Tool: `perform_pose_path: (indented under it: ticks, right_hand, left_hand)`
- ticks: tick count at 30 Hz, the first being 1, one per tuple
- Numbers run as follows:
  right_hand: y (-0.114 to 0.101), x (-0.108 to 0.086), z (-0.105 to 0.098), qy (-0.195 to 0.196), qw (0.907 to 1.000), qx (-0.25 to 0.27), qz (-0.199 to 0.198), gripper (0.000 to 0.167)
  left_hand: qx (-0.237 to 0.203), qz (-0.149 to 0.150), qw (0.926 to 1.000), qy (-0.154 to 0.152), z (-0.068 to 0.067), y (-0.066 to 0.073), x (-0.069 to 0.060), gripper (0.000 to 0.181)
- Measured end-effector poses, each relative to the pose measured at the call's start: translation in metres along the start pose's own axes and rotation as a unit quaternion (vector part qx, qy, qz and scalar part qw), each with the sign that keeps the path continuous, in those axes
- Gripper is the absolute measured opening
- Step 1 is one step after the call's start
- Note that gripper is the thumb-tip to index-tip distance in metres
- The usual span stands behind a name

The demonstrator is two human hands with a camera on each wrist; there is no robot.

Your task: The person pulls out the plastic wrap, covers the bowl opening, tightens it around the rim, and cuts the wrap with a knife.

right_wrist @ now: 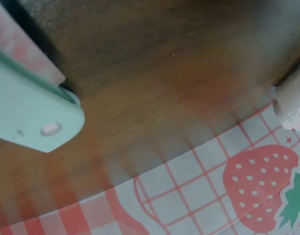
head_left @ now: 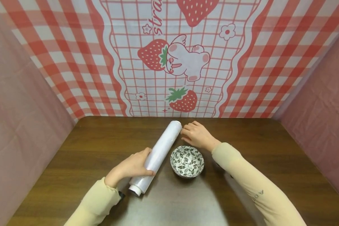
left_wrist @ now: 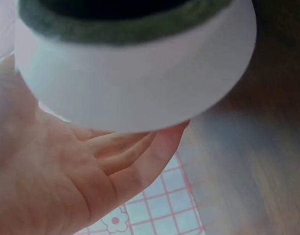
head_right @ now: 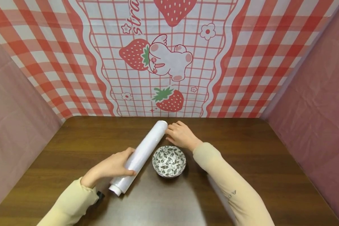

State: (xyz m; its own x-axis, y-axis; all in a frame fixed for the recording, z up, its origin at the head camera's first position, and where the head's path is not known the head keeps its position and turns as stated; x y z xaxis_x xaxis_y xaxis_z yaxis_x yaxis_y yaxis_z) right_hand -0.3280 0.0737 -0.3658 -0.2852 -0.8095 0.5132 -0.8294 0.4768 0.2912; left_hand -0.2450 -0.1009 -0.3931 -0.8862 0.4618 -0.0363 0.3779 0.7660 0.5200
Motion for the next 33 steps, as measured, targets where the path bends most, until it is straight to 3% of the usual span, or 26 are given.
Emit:
perform_pose_path:
  ticks: [15,24,33]
  right_hand:
    - [-0.002,-0.003,-0.002,0.001,0.9999,-0.005,0.009,0.026]
    - [0.004,-0.012,-0.001,-0.023,0.999,-0.018,0.035,0.033]
    - [0.005,-0.02,-0.004,-0.005,0.9992,-0.023,0.031,0.025]
  left_hand:
    - [-0.025,0.039,0.9979,-0.045,0.002,0.003,0.022,0.068]
    - [0.003,0.072,0.9962,-0.048,-0.002,0.005,0.034,0.076]
    - [-0.032,0.039,0.9968,-0.061,-0.006,-0.005,0.043,0.081]
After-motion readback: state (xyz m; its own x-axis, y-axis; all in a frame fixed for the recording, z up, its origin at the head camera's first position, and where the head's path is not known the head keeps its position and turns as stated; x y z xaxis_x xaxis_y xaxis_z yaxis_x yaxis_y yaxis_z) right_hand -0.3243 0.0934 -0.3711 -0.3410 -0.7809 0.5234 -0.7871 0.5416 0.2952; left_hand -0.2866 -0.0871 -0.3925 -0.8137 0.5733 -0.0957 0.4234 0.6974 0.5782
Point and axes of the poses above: each hand's wrist, its own x-axis towards the middle knuckle, its own z-axis out of the palm, y = z × x, the point moved 8 cm from there along x, towards the middle knuckle
